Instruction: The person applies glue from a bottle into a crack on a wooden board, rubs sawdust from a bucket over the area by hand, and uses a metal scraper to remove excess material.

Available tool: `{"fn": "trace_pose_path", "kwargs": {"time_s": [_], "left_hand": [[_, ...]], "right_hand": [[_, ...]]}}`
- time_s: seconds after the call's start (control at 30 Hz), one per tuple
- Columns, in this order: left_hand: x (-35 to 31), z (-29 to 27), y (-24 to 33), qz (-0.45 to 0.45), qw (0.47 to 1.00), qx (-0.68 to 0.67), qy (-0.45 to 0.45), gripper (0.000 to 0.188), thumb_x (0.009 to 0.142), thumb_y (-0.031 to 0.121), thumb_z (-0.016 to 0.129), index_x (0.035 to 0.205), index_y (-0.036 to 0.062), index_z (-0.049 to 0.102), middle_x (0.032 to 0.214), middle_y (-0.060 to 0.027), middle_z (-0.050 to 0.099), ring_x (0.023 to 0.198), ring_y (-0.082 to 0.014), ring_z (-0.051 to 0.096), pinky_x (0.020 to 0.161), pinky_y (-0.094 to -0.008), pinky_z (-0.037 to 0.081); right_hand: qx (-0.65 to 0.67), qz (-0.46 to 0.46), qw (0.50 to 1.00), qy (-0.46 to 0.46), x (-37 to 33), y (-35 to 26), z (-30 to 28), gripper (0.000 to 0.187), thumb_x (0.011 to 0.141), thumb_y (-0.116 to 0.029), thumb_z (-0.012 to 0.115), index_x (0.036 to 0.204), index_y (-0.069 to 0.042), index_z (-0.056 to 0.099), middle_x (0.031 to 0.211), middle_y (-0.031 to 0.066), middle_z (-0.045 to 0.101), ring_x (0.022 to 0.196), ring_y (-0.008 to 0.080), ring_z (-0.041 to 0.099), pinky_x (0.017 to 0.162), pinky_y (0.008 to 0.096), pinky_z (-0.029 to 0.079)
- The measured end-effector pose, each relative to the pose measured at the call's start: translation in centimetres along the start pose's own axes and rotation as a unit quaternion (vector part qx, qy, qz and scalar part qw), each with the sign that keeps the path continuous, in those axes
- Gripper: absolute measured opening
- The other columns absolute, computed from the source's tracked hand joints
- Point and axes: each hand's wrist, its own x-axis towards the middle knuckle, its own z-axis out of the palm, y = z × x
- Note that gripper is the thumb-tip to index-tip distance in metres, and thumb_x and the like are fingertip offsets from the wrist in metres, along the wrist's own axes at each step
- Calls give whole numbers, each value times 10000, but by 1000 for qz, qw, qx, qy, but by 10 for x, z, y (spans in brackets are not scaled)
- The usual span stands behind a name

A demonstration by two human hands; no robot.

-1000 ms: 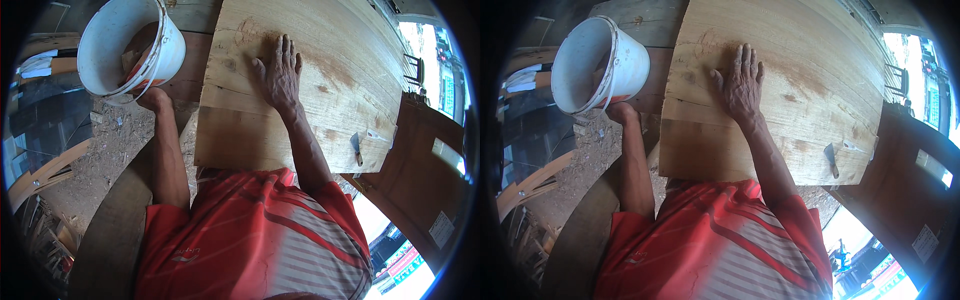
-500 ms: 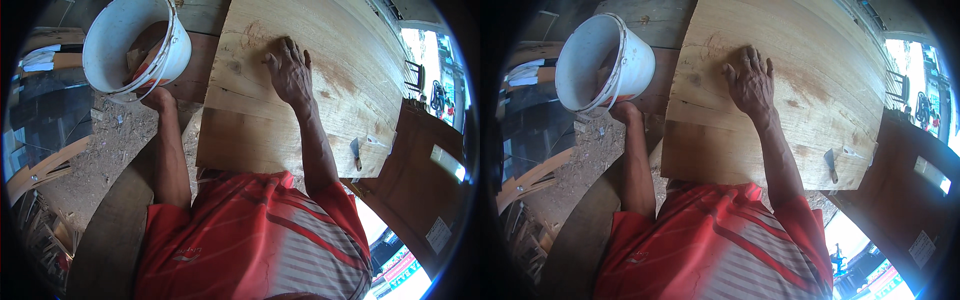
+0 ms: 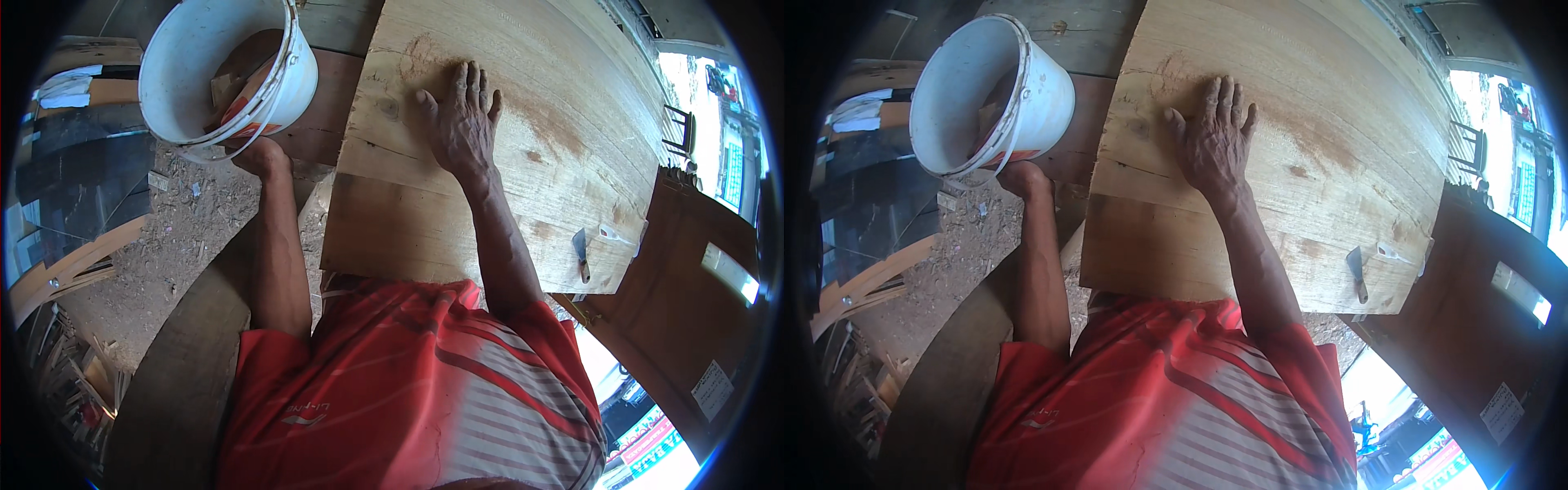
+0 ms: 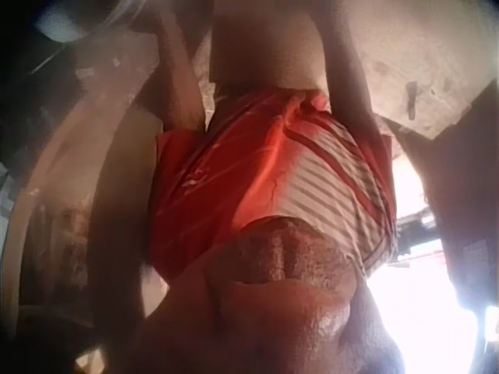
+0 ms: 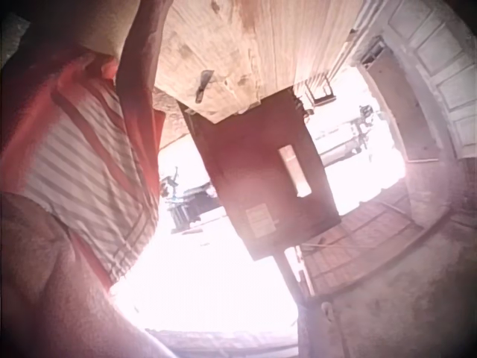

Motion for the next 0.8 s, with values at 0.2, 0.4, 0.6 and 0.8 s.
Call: {"fn": "trace_pose_path", "kwargs": {"time_s": [0.2, 0.4, 0.6, 0.8], "left_hand": [[-3, 1, 1, 19, 1000, 3, -5, 619, 1079, 522, 338, 1183, 32, 702, 1199, -147, 711, 1100, -268, 702, 940, -428, 629], [4, 1, -6, 31, 999, -30, -7, 557, 1074, 461, 377, 1139, 29, 721, 1159, -137, 730, 1076, -256, 704, 936, -422, 621], [4, 0, -4, 23, 1000, -10, -2, 554, 1074, 436, 375, 1123, 15, 732, 1160, -131, 732, 1053, -255, 699, 936, -418, 607], [6, 2, 1, 20, 997, -68, -29, 617, 1074, 480, 339, 1110, 12, 739, 1156, -142, 731, 1059, -261, 696, 950, -425, 598]], "right_hand": [[15, -52, 999, 5, 29, -19, 13, 888, 1034, -578, 439, 1573, 102, 249, 1633, 317, 279, 1546, 444, 225, 1264, 577, 107], [73, -100, 992, 25, 49, -23, 16, 814, 1036, -533, 471, 1532, 101, 350, 1617, 300, 325, 1533, 419, 279, 1258, 554, 181], [58, -129, 990, 2, 21, -34, 11, 807, 1029, -512, 494, 1545, 90, 341, 1616, 282, 344, 1533, 422, 281, 1260, 552, 176], [74, -139, 988, 2, 21, -44, 15, 801, 1032, -507, 488, 1552, 82, 332, 1637, 265, 315, 1537, 411, 278, 1262, 551, 169]]}}
